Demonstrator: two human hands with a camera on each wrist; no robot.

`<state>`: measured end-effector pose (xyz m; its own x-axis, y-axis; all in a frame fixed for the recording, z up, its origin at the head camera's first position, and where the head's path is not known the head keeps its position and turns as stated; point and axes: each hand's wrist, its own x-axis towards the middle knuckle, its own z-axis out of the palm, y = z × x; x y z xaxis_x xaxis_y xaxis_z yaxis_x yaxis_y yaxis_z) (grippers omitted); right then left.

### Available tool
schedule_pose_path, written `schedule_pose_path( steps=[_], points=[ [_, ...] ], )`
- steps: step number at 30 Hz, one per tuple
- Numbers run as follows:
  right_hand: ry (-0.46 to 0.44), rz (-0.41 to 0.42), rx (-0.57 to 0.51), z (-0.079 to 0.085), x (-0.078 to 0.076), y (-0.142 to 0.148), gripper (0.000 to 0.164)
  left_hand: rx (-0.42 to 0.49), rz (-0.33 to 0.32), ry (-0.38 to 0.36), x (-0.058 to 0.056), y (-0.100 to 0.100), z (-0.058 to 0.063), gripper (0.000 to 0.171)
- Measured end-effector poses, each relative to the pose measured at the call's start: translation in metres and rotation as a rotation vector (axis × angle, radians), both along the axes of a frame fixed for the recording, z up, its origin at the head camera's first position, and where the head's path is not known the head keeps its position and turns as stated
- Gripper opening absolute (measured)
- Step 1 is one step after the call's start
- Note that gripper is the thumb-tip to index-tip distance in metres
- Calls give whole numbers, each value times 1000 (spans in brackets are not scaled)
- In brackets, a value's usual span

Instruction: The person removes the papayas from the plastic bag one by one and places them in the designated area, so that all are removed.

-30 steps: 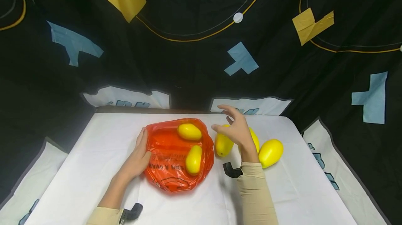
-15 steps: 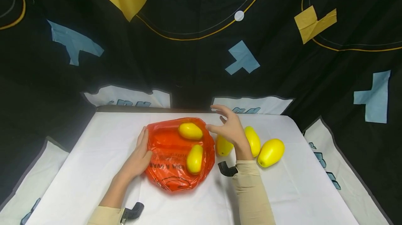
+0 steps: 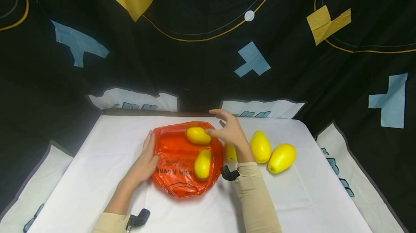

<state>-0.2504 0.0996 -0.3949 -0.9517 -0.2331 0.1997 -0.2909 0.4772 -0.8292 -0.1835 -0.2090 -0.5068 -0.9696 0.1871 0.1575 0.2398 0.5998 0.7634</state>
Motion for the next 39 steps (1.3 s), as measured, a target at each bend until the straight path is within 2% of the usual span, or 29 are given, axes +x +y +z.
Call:
schedule_pose_path(
  steps=[14,20,28,35,39],
  points=[
    [-64,35,-5,-17,-11,-16,56,7,4,-17,0,-1,-1,81],
    [-93,29,28,-24,-15,-20,54,7,-2,-12,0,-1,0,81],
    [-180,25,71,-32,-18,-24,58,-2,-1,-21,0,-2,1,80],
    [-128,88,62,-34,-20,-22,57,-4,-3,-4,0,-2,3,80],
    [-118,112,89,-37,-18,-23,56,2,-2,-18,1,-1,3,81]
  ],
)
